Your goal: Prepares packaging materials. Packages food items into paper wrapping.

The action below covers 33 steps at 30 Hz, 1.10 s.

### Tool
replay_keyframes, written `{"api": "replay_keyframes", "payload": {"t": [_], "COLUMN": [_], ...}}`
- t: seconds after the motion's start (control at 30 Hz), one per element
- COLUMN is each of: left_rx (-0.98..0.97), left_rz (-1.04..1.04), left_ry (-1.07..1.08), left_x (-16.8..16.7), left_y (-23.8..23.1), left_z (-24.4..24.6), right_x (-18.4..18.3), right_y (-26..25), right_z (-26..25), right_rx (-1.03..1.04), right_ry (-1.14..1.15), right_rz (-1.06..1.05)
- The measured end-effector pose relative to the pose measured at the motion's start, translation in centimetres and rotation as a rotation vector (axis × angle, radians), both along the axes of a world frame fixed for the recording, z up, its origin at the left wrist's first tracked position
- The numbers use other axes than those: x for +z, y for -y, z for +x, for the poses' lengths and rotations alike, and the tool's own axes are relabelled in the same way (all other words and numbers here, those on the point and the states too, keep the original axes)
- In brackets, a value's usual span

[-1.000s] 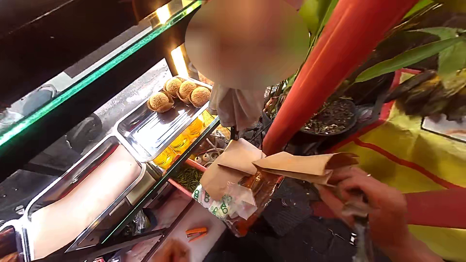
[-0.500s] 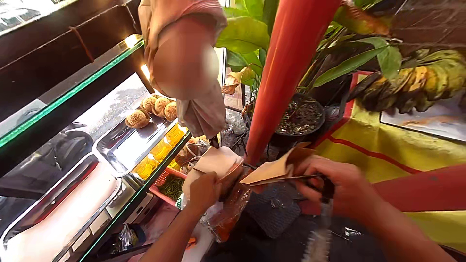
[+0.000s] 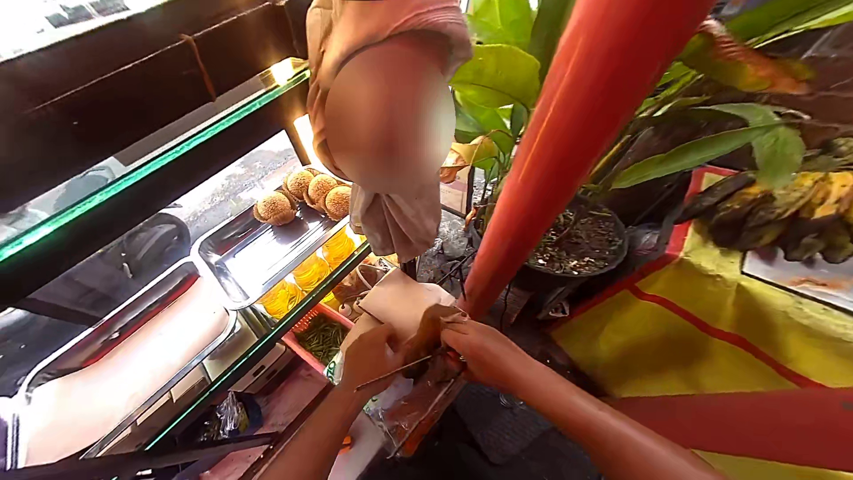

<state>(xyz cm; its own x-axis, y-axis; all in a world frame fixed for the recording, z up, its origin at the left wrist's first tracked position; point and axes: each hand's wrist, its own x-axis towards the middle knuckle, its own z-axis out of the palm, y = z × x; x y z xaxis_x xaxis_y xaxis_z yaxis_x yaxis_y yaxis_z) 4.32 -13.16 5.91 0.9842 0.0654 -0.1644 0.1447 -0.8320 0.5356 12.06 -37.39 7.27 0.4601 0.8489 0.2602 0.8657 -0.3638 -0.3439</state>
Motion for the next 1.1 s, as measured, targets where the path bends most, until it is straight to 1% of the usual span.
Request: {"api": "replay_keyframes", "payload": {"t": [0.07, 0.13, 0.17, 0.23, 0.27, 0.37, 0.4, 0.47, 0.53, 0.6, 0.7, 0.77, 0.87, 0.93, 1.03, 1.1], "left_rx": [0.002, -0.045, -0.084, -0.124, -0.109, 0.005, 0.019, 0.006, -0.064, -0.149, -0.233, -0.243, -0.159, -0.119, -0.127, -0.150], "left_rz": [-0.077, -0.147, -0.138, -0.060, -0.010, 0.087, 0.105, 0.143, 0.211, 0.288, 0.362, 0.385, 0.390, 0.384, 0.392, 0.423], "left_ry": [0.059, 0.118, 0.129, 0.197, 0.230, 0.204, 0.255, 0.431, 0.459, 0.415, 0.424, 0.493, 0.463, 0.448, 0.525, 0.516], "left_x": [-0.4, 0.1, 0.6, 0.6, 0.3, -0.1, -0.5, -1.2, -0.4, 1.4, 3.5, 3.6, 2.6, 1.1, -1.4, -2.7], "left_y": [-0.1, -0.1, 0.3, 1.6, 2.3, 4.1, 4.4, 4.2, 3.5, 3.1, 3.9, 4.4, 5.1, 5.5, 5.3, 5.1], "left_z": [-1.3, -2.3, -2.7, -3.5, -3.6, -3.2, -3.3, -2.9, -2.5, -2.3, -1.9, -1.6, -1.9, -2.3, -2.4, -2.2], "right_x": [-0.7, 0.0, 0.4, 0.2, -0.4, -1.0, -0.8, 0.0, 0.7, 0.5, -1.3, -2.1, -3.4, -4.4, -5.0, -5.2], "right_y": [0.9, 1.3, 1.2, 0.9, 0.7, 0.4, 0.7, 1.9, 3.3, 3.8, 3.5, 3.2, 3.0, 3.1, 3.4, 3.6], "right_z": [-0.5, -0.9, -1.3, -2.1, -2.4, -2.5, -2.6, -2.0, -0.9, 0.2, 1.6, 2.0, 2.0, 1.7, 1.6, 1.8], "right_rx": [-0.001, -0.033, -0.065, -0.149, -0.192, -0.261, -0.256, -0.222, -0.232, -0.252, -0.246, -0.257, -0.288, -0.294, -0.271, -0.240], "right_ry": [-0.025, -0.044, -0.066, -0.109, -0.133, -0.224, -0.246, -0.250, -0.237, -0.251, -0.296, -0.336, -0.311, -0.293, -0.302, -0.282], "right_rz": [0.068, 0.181, 0.220, 0.232, 0.230, 0.302, 0.339, 0.424, 0.506, 0.523, 0.508, 0.544, 0.586, 0.589, 0.623, 0.642]}}
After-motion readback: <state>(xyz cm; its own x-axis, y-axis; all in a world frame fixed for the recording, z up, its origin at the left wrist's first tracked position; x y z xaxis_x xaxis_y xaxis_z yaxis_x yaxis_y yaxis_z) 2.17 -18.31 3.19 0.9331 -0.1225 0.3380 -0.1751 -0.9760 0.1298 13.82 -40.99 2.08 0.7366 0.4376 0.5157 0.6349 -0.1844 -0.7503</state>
